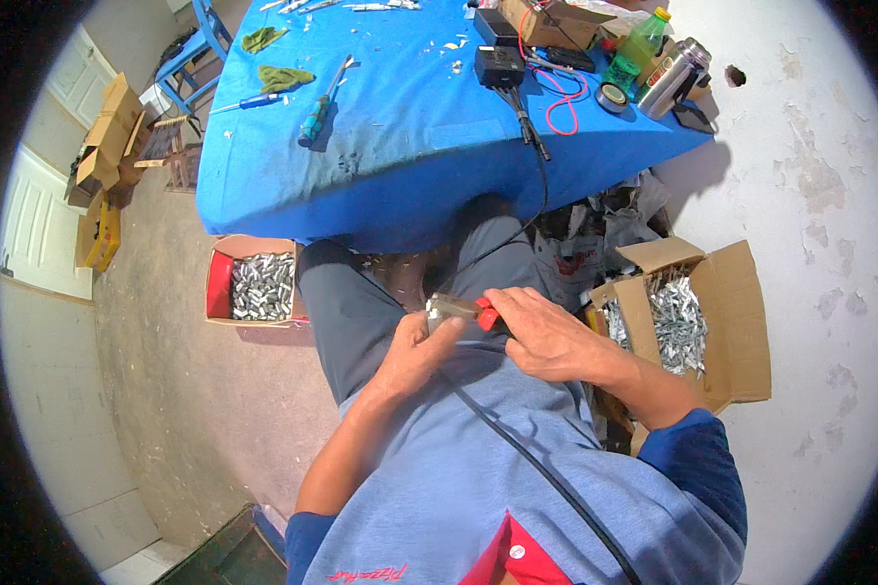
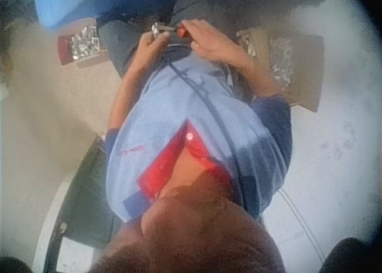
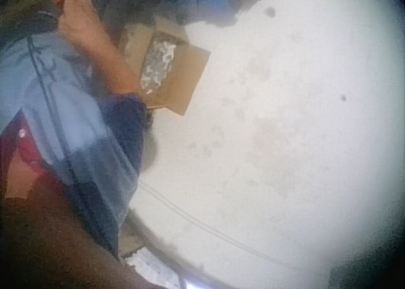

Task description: The person uses a pair of pliers and a screwdriver to disassemble a small electronic component by hand. They hold the component, grip and pull at parts with the pliers, and then use the screwdriver to loosen or remove internal elements.

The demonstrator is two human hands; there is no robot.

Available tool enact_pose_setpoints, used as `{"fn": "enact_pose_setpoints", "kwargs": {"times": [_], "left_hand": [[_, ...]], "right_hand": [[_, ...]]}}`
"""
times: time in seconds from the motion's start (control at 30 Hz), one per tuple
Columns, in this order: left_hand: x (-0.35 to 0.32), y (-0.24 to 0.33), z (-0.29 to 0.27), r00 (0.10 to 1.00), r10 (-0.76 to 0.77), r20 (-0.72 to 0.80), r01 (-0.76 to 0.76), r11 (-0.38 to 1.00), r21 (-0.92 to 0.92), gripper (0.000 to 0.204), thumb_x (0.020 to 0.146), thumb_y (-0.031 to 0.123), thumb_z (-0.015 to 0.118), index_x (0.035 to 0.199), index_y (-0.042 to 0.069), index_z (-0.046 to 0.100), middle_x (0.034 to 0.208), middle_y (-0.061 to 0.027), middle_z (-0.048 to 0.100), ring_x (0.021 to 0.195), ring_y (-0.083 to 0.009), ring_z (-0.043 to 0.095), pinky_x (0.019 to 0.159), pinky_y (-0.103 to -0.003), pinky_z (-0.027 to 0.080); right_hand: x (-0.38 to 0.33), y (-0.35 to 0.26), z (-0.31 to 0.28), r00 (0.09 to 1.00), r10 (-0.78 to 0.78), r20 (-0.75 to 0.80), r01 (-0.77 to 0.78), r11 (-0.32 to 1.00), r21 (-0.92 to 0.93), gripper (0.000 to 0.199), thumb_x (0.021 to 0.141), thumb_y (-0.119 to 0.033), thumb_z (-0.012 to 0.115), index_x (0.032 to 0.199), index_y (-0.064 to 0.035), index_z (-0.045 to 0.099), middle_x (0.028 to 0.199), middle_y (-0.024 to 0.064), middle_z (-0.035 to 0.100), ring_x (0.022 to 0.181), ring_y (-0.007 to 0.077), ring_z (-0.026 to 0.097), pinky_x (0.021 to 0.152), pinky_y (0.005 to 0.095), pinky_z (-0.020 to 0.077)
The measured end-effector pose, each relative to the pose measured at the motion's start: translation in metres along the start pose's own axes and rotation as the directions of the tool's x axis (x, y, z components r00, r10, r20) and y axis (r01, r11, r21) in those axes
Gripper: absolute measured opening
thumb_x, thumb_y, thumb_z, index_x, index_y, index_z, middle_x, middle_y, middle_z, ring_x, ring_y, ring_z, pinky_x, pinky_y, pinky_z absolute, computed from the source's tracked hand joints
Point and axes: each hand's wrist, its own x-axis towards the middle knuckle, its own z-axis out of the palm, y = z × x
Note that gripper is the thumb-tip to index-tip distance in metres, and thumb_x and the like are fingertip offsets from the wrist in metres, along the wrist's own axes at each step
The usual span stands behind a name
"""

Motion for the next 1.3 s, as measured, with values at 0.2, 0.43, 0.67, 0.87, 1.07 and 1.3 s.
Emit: {"fn": "enact_pose_setpoints", "kwargs": {"times": [0.2,0.43,0.67,0.87,1.07,1.3], "left_hand": [[-0.001,-0.001,-0.002,1.0,-0.013,0.009,0.013,1.0,-0.007,0.029,0.096,0.034,0.058,0.079,0.011,0.053,0.062,0.0076,0.04,0.054,-0.0037,0.033,0.047,-0.022,0.025],[-0.004,0.002,-0.002,0.999,0.007,0.04,-0.008,1.0,0.022,0.028,0.097,0.031,0.057,0.08,0.009,0.055,0.063,0.0072,0.042,0.056,-0.0034,0.035,0.048,-0.023,0.027],[-0.007,0.004,0.003,1.0,0.009,0.016,-0.008,1.0,-0.022,0.028,0.096,0.029,0.058,0.078,0.008,0.055,0.063,0.0072,0.042,0.056,-0.0036,0.034,0.049,-0.024,0.028],[-0.012,0.014,0.008,1.0,0.018,0.011,-0.018,1.0,-0.013,0.028,0.095,0.029,0.059,0.078,0.007,0.057,0.063,0.0066,0.044,0.056,-0.0036,0.036,0.049,-0.024,0.029],[-0.016,0.011,0.004,0.998,-0.035,0.056,0.036,0.999,-0.017,0.022,0.094,0.021,0.059,0.103,0.002,0.064,0.073,0.0063,0.052,0.064,-0.0025,0.043,0.054,-0.022,0.035],[-0.022,0.01,0.009,0.997,-0.028,0.074,0.039,0.989,-0.145,0.02,0.093,0.021,0.061,0.085,0.004,0.06,0.069,0.0073,0.05,0.063,-0.0018,0.042,0.053,-0.023,0.033]], "right_hand": [[-0.001,0.0,0.001,1.0,0.013,-0.025,-0.014,0.999,-0.038,0.035,0.076,-0.003,0.051,0.111,0.0006,0.046,0.106,0.0236,0.052,0.101,0.0417,0.05,0.087,0.0513,0.0433],[0.0,0.004,0.004,0.987,-0.112,-0.112,0.102,0.99,-0.095,0.041,0.073,-0.001,0.054,0.114,0.0009,0.047,0.11,0.0231,0.053,0.106,0.0401,0.051,0.087,0.0501,0.0432],[0.001,0.003,0.003,0.998,-0.063,-0.017,0.064,0.99,0.125,0.048,0.07,0.001,0.054,0.117,0.0016,0.047,0.108,0.0236,0.055,0.105,0.0415,0.052,0.092,0.0471,0.0418],[-0.001,0.009,0.009,0.99,-0.128,-0.062,0.138,0.972,0.191,0.052,0.07,-0.003,0.056,0.12,0.0022,0.046,0.108,0.0235,0.056,0.105,0.0412,0.053,0.093,0.0462,0.043],[-0.004,0.007,0.01,0.998,-0.056,-0.009,0.057,0.964,0.26,0.054,0.069,-0.001,0.058,0.121,0.0032,0.045,0.11,0.023,0.054,0.104,0.0397,0.055,0.092,0.0428,0.0442],[0.003,0.005,0.016,0.982,-0.123,-0.144,0.15,0.969,0.197,0.042,0.069,-0.001,0.061,0.109,0.0001,0.051,0.097,0.0223,0.061,0.093,0.042,0.059,0.082,0.047,0.0469]]}}
